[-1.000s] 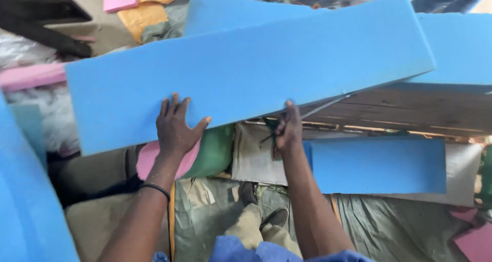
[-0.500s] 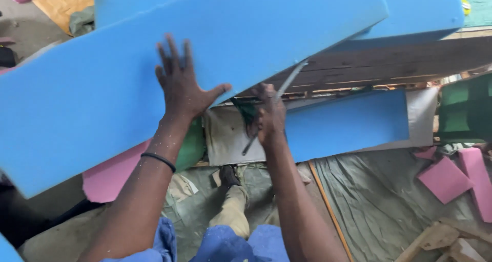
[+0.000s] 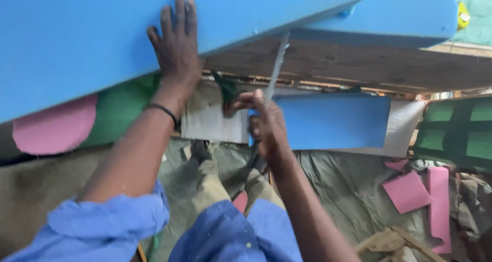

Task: The person uses a long knife to cut large blocks of blue upholstery foam on a low wooden workbench.

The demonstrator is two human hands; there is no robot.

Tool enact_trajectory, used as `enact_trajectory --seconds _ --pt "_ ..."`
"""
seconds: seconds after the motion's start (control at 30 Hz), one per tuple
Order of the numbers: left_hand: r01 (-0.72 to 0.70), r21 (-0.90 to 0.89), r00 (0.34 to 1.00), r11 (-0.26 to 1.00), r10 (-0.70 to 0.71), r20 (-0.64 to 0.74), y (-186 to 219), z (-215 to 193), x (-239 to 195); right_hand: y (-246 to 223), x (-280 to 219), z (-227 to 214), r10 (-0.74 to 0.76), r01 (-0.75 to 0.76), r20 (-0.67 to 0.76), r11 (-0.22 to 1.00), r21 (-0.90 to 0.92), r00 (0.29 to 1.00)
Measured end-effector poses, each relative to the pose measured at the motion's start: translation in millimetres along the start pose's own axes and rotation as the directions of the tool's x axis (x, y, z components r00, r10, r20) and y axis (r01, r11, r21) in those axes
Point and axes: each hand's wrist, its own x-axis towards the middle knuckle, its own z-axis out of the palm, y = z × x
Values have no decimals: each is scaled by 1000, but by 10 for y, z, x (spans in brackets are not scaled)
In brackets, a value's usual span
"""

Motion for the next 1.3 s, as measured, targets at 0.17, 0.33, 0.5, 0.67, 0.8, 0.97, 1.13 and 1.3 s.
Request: enact_trajectory --seconds 0.17,0.33,0.5,0.67,0.8,0.97,1.13,1.3 --pt "-105 -110 992 988 96 -84 -183 78 150 -115 527 -1043 -112 80 -319 991 -109 941" --pt "-140 -151 987 979 125 -99 -272 -119 106 -418 1428 -1324 -248 177 -533 967 -181 809" --pt "-186 -263 982 947 172 -77 -446 -263 -29 -753 1890 -843 -146 182 -751 983 -35 644" --pt "-126 -377 991 918 99 -92 -525 -639 -170 -866 2050 -676 -7 198 -664 957 214 748" --pt "-119 -463 992 878 82 -100 -684 -966 -161 -888 2329 -788 52 182 -648 940 288 760" --pt "-189 -505 977 842 113 -179 -833 -1112 -208 -999 2282 -754 -98 395 -575 817 419 812" --pt "-182 -527 980 830 110 -166 -814 -1161 -310 -1042 1285 -638 -214 562 -654 732 385 726" --pt "-170 -542 973 823 52 -226 -887 -960 -371 -957 476 -1358 -185 652 -850 725 220 493"
